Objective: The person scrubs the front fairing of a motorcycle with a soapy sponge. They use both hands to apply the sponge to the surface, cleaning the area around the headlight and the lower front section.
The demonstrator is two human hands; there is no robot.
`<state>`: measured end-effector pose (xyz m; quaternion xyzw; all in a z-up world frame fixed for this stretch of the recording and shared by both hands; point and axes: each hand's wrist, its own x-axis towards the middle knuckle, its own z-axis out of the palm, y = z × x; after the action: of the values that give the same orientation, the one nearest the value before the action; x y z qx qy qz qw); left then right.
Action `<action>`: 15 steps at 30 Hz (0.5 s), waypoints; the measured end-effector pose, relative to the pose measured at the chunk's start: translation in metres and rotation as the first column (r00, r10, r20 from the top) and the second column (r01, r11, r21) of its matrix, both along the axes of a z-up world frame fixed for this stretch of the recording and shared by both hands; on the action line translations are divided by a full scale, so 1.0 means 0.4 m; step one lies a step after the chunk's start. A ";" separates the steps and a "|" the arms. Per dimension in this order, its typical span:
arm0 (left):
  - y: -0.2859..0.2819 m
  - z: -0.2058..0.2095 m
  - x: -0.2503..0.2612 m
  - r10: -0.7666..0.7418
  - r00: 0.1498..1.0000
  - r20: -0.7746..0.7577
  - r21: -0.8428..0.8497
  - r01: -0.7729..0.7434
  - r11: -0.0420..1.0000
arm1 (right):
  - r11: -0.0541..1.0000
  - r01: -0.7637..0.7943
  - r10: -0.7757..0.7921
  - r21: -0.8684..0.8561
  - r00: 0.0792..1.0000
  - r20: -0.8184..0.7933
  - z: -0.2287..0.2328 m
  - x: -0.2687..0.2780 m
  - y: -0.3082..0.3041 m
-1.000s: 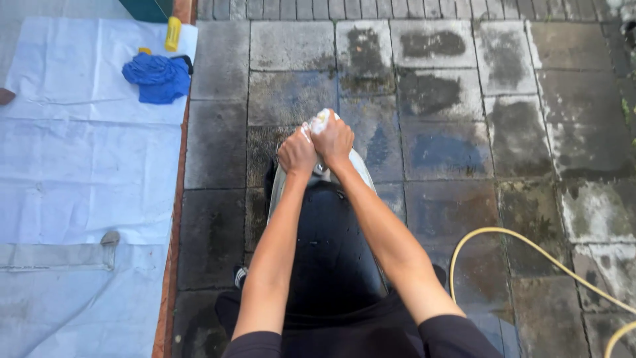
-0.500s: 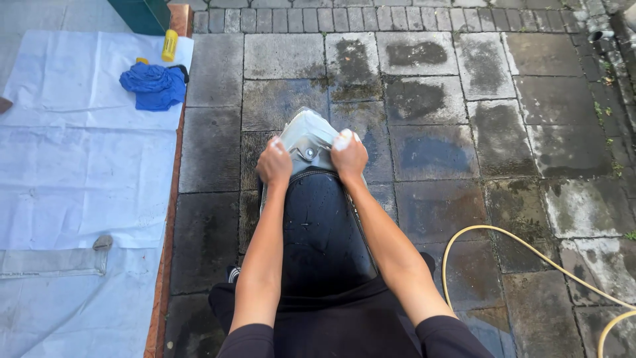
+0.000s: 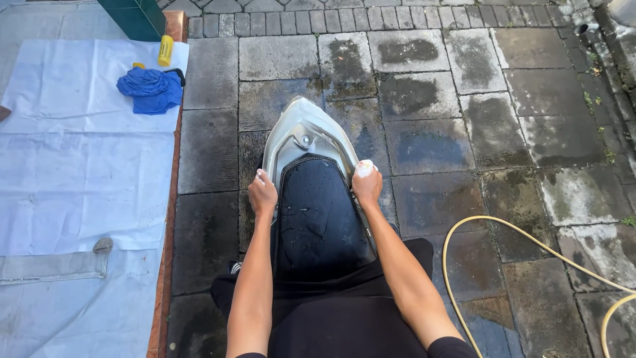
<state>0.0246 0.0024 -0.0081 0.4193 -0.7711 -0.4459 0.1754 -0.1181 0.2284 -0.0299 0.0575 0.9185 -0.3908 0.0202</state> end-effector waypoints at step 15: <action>-0.048 0.073 -0.252 -0.003 0.985 0.171 -0.232 0.043 0.972 | 0.961 -0.092 0.199 0.261 0.885 -0.422 0.102 -0.117 -0.219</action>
<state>-0.0764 -0.0167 0.0211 0.4230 -0.8353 -0.3165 0.1520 -0.1648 0.1409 0.0111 -0.1008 0.9399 -0.2802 -0.1671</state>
